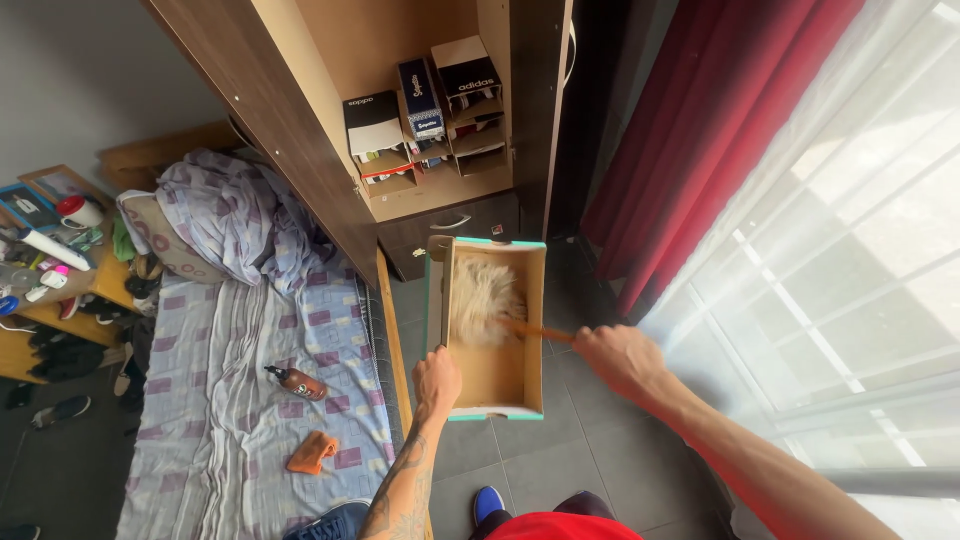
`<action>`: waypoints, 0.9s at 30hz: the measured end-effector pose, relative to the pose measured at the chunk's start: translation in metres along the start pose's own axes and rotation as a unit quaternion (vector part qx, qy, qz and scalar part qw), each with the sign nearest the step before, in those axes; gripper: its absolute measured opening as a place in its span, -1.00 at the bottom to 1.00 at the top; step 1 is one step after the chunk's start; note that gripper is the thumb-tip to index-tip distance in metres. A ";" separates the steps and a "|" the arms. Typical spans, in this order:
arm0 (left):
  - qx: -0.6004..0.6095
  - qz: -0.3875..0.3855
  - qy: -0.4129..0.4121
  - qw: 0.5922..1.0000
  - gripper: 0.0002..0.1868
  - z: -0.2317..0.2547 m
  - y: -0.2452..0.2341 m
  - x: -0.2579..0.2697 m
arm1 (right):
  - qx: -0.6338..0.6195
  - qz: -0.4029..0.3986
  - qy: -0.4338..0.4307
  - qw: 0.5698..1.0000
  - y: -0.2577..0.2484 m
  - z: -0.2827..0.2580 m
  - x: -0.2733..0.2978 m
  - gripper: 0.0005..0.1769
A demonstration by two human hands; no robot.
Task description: The person cleans shoe boxes by removing them from a closet, taking out the shoes, wiping the interior with a mop and the exterior with a cloth, and then returning them to the closet.
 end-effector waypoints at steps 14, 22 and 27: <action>-0.025 0.015 -0.076 0.997 -0.63 -0.037 -0.047 0.028 | 0.098 0.083 -0.062 0.990 -0.043 0.031 -0.010 -0.87; -0.039 0.041 -0.193 0.980 -0.72 -0.107 -0.010 0.012 | -0.038 -0.074 0.225 0.971 -0.051 0.067 0.037 -0.71; -0.013 0.062 -0.206 0.977 -0.70 -0.112 -0.015 0.033 | -0.092 -0.039 0.189 0.977 0.029 0.072 0.039 -0.65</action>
Point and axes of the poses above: each hand's wrist, its own x-axis away from the middle knuckle, its own y-axis out of the palm, z = x × y, the point moved 3 cm from there along -x, towards the middle knuckle, and after that the axes turned 3 degrees about z, right-handed, at the moved point
